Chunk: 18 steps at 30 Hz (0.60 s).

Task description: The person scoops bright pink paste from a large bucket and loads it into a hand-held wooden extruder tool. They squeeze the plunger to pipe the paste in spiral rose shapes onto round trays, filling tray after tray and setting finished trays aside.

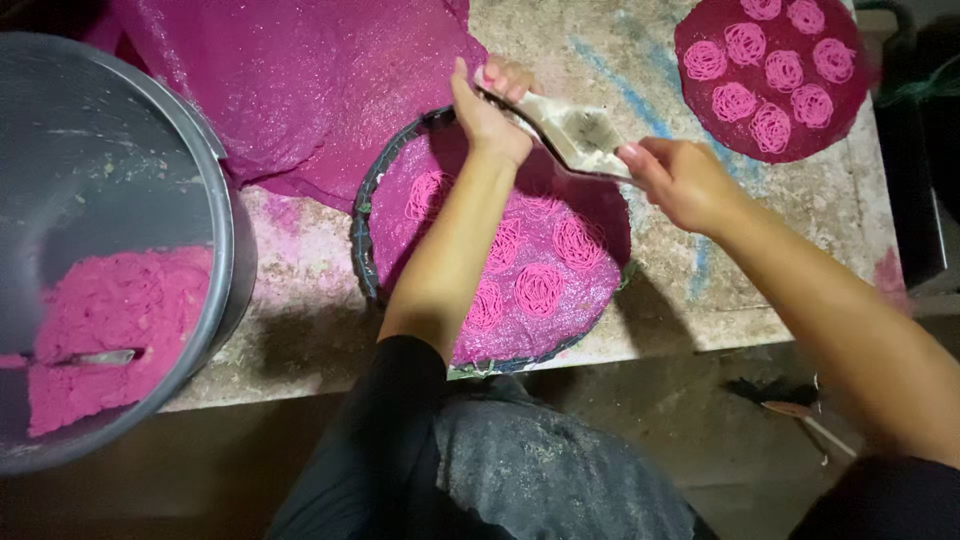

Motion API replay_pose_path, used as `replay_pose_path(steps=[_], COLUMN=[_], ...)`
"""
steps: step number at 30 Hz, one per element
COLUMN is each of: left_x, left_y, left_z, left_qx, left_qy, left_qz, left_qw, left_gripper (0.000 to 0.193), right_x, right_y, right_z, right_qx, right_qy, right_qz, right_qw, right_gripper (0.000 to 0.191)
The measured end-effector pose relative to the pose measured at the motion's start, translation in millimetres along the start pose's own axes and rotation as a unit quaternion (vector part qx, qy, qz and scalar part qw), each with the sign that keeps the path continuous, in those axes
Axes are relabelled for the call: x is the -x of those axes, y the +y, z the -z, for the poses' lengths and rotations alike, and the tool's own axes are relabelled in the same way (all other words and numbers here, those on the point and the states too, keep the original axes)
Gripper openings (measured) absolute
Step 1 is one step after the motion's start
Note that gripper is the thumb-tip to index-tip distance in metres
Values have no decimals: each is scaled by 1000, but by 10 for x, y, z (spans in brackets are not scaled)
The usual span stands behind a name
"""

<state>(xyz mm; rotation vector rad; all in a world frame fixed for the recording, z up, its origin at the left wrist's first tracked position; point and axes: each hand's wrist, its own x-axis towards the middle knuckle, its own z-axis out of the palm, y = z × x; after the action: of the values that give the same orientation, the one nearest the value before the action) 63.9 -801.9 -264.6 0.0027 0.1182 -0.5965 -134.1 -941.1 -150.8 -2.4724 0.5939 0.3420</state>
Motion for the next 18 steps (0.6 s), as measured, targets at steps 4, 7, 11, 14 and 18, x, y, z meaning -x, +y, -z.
replay_pose_path(steps=[4, 7, 11, 14, 18], left_x=[-82, -27, -30, -59, 153], left_y=[134, 97, -187, -194, 5], left_z=[-20, 50, 7, -118, -55], left_qx=[-65, -89, -50, -42, -94], left_qy=[8, 39, 56, 7, 151], left_qz=[-20, -35, -31, 17, 128], left_qw=[998, 995, 997, 999, 976], left_gripper=[53, 53, 49, 48, 60], right_x=[-30, 56, 69, 33, 64], right_y=[-34, 28, 157, 227, 347], right_z=[-138, -163, -9, 13, -72], right_qx=[-86, -122, -73, -118, -198], right_qy=[30, -37, 12, 26, -11], right_qz=[95, 4, 9, 35, 23], right_qw=[991, 992, 997, 992, 980], right_gripper=[58, 57, 53, 53, 50])
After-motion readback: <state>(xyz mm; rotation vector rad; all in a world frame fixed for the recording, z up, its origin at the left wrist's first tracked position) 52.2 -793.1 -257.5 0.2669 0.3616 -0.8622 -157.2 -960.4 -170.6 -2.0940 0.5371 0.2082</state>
